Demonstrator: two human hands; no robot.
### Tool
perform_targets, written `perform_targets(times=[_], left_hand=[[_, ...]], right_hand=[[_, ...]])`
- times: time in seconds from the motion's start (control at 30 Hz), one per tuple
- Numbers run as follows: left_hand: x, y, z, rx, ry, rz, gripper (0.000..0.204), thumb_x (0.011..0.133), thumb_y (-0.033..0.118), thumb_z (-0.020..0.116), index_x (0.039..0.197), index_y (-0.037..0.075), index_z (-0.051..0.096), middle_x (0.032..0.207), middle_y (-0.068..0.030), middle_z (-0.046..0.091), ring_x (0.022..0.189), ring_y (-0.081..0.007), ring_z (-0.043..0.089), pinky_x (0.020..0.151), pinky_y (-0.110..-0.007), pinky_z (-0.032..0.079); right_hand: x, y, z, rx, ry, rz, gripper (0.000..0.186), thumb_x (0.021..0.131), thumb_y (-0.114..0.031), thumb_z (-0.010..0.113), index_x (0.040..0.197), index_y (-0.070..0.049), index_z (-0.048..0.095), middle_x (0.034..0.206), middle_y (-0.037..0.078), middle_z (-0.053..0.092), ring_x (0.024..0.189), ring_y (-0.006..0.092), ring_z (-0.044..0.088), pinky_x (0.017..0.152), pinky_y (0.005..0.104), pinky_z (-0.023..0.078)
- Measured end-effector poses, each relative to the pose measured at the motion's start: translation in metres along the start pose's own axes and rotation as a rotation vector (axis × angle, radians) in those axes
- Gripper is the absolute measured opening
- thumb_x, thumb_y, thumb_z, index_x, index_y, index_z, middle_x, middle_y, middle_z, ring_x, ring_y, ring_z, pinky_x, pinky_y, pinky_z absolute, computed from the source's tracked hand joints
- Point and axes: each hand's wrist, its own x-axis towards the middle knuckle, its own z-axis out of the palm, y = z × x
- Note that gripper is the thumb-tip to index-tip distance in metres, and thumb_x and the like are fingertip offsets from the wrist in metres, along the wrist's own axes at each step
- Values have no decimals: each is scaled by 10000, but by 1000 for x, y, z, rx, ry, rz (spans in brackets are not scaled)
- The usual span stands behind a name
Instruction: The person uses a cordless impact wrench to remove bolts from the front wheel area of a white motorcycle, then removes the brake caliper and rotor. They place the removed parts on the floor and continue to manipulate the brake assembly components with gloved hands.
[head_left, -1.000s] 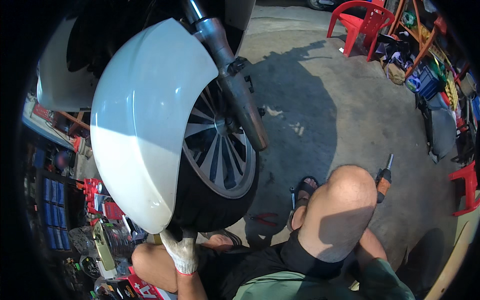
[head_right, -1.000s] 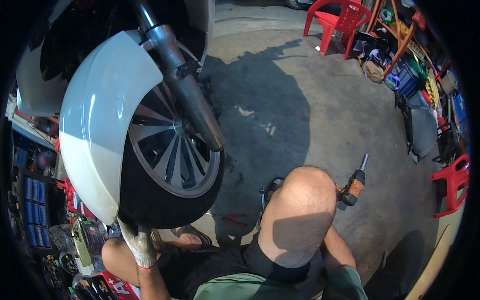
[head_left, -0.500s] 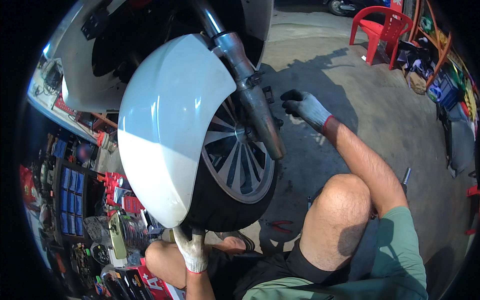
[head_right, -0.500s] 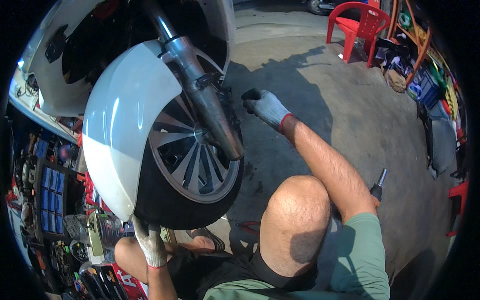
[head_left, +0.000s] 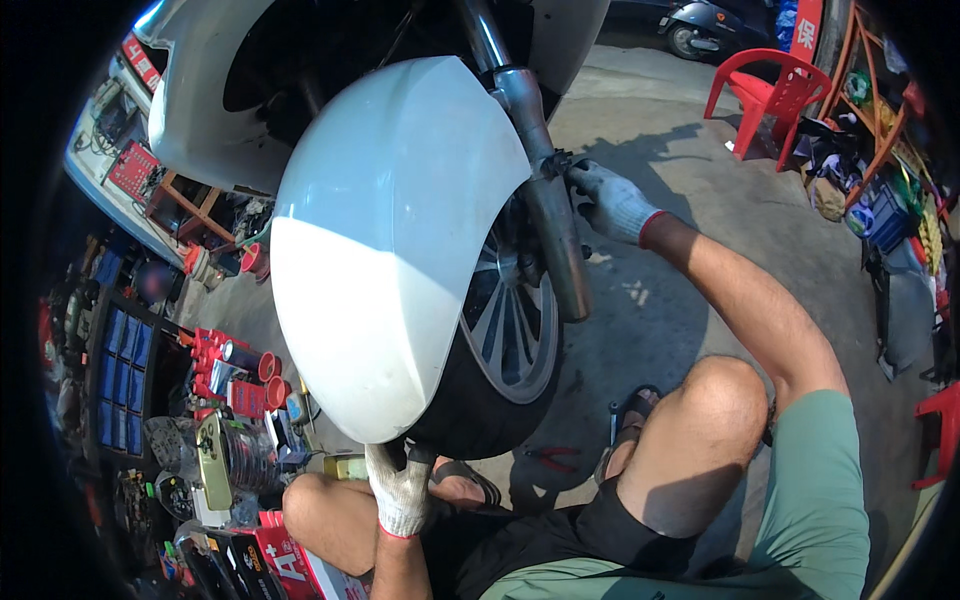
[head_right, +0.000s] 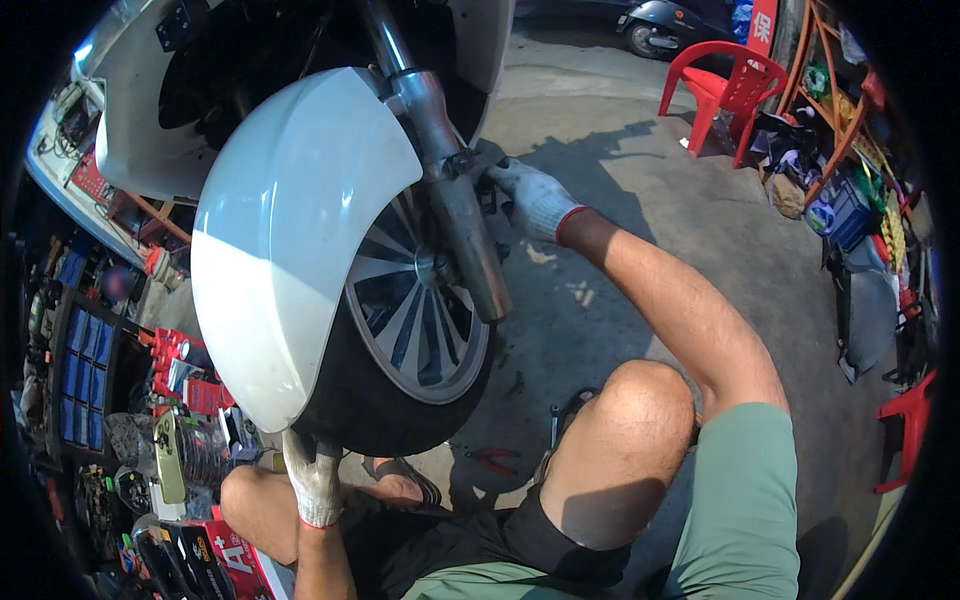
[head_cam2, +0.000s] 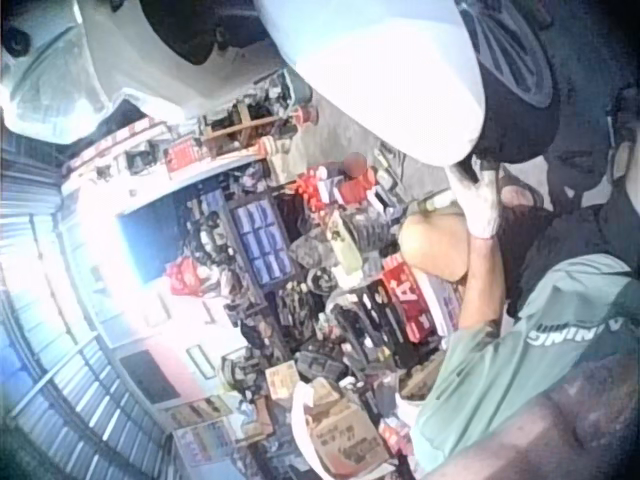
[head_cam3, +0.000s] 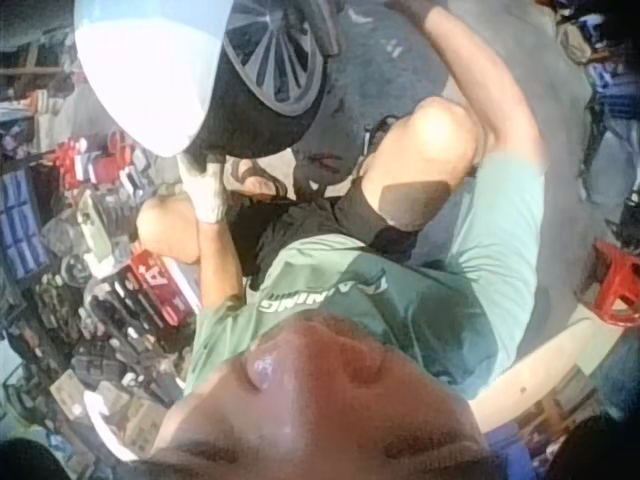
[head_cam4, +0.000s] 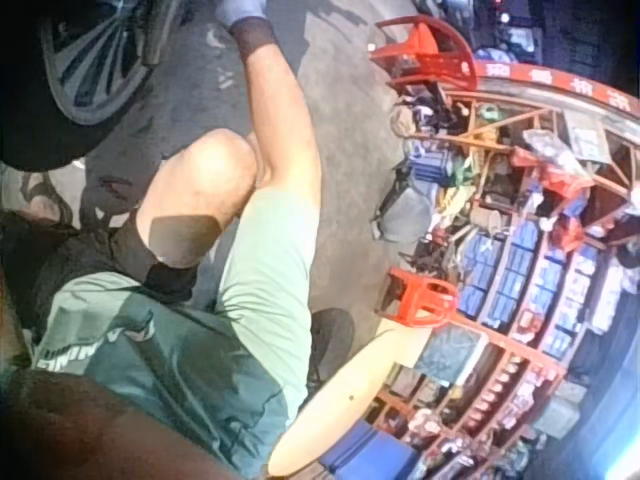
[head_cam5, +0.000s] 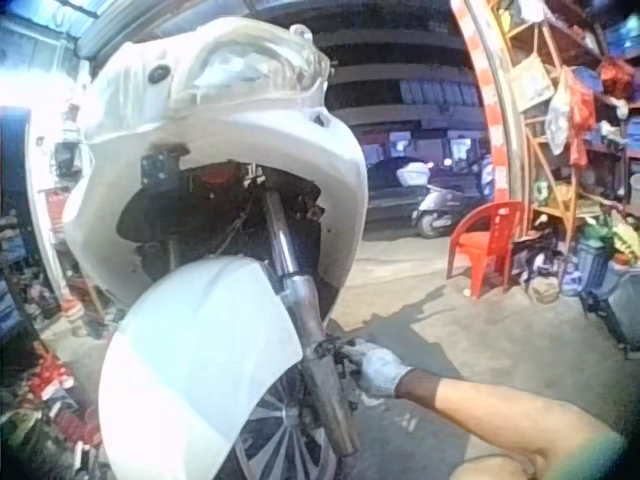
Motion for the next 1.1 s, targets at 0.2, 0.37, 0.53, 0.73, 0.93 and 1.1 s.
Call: perform_targets(times=[0.2, 0.37, 0.53, 0.73, 0.93, 1.1], left_hand=[[1, 13, 7, -7, 15, 62, 599, 846, 4, 708, 1387, -55, 456, 1309, -146, 574, 1138, -229, 570, 993, -358, 471], [0, 12, 8, -13, 74, 74, 572, 854, 42, 712, 1365, -58, 475, 1222, -130, 595, 1012, -195, 568, 896, -342, 496], [-1, 5, 8, 45, 86, 97, 542, 860, 82, 697, 1338, -77, 496, 1245, -164, 591, 1085, -241, 582, 962, -384, 481], [1, -10, -1, 14, 45, 212, 677, 916, 111, 687, 1496, -80, 395, 1440, -181, 523, 1300, -273, 522, 1115, -387, 400], [-11, 4, 10, 169, 302, 380, 635, 946, 133, 657, 1496, -57, 404, 1440, -169, 519, 1302, -277, 513, 1110, -394, 387], [-40, 44, 36, 229, 273, 671, 282, 905, 143, 642, 1105, -47, 582, 1006, -142, 555, 947, -260, 554, 837, -379, 441]], right_hand=[[-5, 8, -17, -171, 33, -166, 580, 813, -9, 759, 1361, -73, 580, 1291, 176, 595, 1165, 386, 610, 968, 443, 546], [-22, 4, -63, -83, 125, -7, 527, 836, 90, 697, 1325, -60, 569, 1258, 166, 603, 1160, 361, 621, 957, 411, 562], [-23, 6, -106, -86, 130, -33, 422, 865, 56, 683, 1264, -45, 587, 1226, 175, 634, 1124, 350, 655, 958, 427, 553], [-12, -20, -145, 67, 89, 125, 277, 956, -45, 628, 1231, -13, 625, 1164, 187, 705, 1124, 310, 680, 972, 409, 539], [-16, -19, -148, 302, 191, 127, 281, 990, -105, 619, 1253, -11, 650, 1167, 137, 722, 1109, 231, 669, 1008, 382, 517], [-22, -32, -152, 407, 183, 114, 306, 994, -132, 630, 1272, -7, 657, 1174, 140, 717, 1118, 215, 655, 1021, 379, 511]])
